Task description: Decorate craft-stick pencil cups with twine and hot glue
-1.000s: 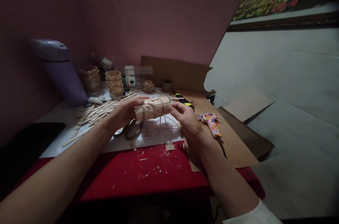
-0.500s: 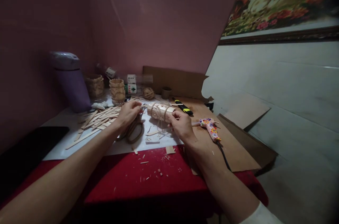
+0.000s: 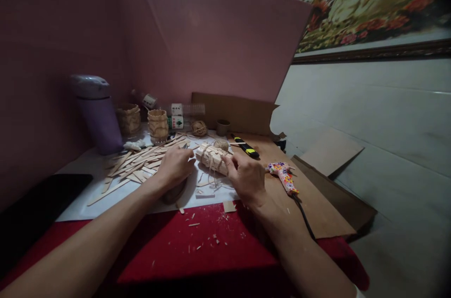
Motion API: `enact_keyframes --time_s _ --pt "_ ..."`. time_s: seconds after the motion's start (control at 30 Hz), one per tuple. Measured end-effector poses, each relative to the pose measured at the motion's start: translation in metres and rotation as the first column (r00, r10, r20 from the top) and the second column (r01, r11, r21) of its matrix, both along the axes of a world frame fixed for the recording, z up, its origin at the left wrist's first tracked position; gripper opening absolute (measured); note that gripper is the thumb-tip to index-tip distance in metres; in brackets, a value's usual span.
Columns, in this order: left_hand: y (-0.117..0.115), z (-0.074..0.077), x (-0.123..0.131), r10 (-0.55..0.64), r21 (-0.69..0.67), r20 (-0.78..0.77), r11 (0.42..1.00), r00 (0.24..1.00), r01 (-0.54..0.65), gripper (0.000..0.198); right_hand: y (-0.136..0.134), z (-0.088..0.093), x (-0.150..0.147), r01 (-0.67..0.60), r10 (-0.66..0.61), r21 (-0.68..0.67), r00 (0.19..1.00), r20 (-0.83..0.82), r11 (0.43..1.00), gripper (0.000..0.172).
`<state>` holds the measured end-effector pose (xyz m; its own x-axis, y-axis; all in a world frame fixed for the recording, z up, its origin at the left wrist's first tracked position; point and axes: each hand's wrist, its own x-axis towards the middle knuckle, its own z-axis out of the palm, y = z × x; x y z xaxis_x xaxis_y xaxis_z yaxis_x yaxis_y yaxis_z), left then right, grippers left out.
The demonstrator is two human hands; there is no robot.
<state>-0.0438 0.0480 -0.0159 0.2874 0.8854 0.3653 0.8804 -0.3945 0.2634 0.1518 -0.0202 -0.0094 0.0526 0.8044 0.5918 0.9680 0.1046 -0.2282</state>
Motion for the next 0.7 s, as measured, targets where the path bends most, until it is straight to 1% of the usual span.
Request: enact_keyframes --time_s 0.07,0.1,0.2,0.27,0.33,0.4,0.47,0.57,0.63,0.7 --pt "-0.005 0.001 0.007 -0.035 -0.030 0.151 0.999 0.988 0.040 0.032 -0.003 -0.003 -0.005 -0.096 0.096 -0.025 0.995 -0.006 0.995 0.033" --pt "-0.008 0.001 0.012 -0.058 -0.050 0.232 0.996 0.971 0.071 0.033 -0.004 -0.005 -0.007 -0.129 0.129 -0.050 0.992 -0.010 0.990 0.029" --pt "-0.017 0.001 0.024 -0.111 -0.139 0.451 0.971 0.885 0.192 0.023 -0.007 -0.007 -0.013 -0.164 0.164 -0.134 0.986 -0.018 0.977 0.019" --pt "-0.022 0.000 0.030 -0.105 -0.215 0.576 0.937 0.811 0.275 0.020 -0.007 -0.008 -0.015 -0.170 0.168 -0.181 0.985 -0.030 0.969 0.016" --pt "-0.026 0.000 0.034 -0.059 -0.311 0.676 0.881 0.735 0.357 0.021 -0.007 -0.008 -0.016 -0.176 0.170 -0.214 0.984 -0.045 0.961 0.016" --pt "-0.029 -0.001 0.036 0.012 -0.391 0.741 0.821 0.672 0.416 0.022 -0.006 -0.009 -0.016 -0.177 0.167 -0.234 0.984 -0.062 0.956 0.018" --pt "-0.031 -0.001 0.037 0.062 -0.426 0.778 0.783 0.625 0.454 0.022 -0.005 -0.010 -0.016 -0.178 0.163 -0.252 0.984 -0.077 0.951 0.019" --pt "-0.033 0.000 0.038 0.085 -0.423 0.809 0.772 0.581 0.475 0.022 -0.003 -0.011 -0.016 -0.172 0.151 -0.260 0.983 -0.101 0.950 0.018" --pt "-0.033 0.000 0.038 0.107 -0.429 0.808 0.781 0.580 0.453 0.019 -0.002 -0.010 -0.015 -0.162 0.137 -0.244 0.984 -0.117 0.956 0.017" --pt "-0.033 0.000 0.039 0.139 -0.439 0.805 0.793 0.576 0.422 0.016 -0.002 -0.010 -0.014 -0.151 0.125 -0.202 0.983 -0.135 0.968 0.015"
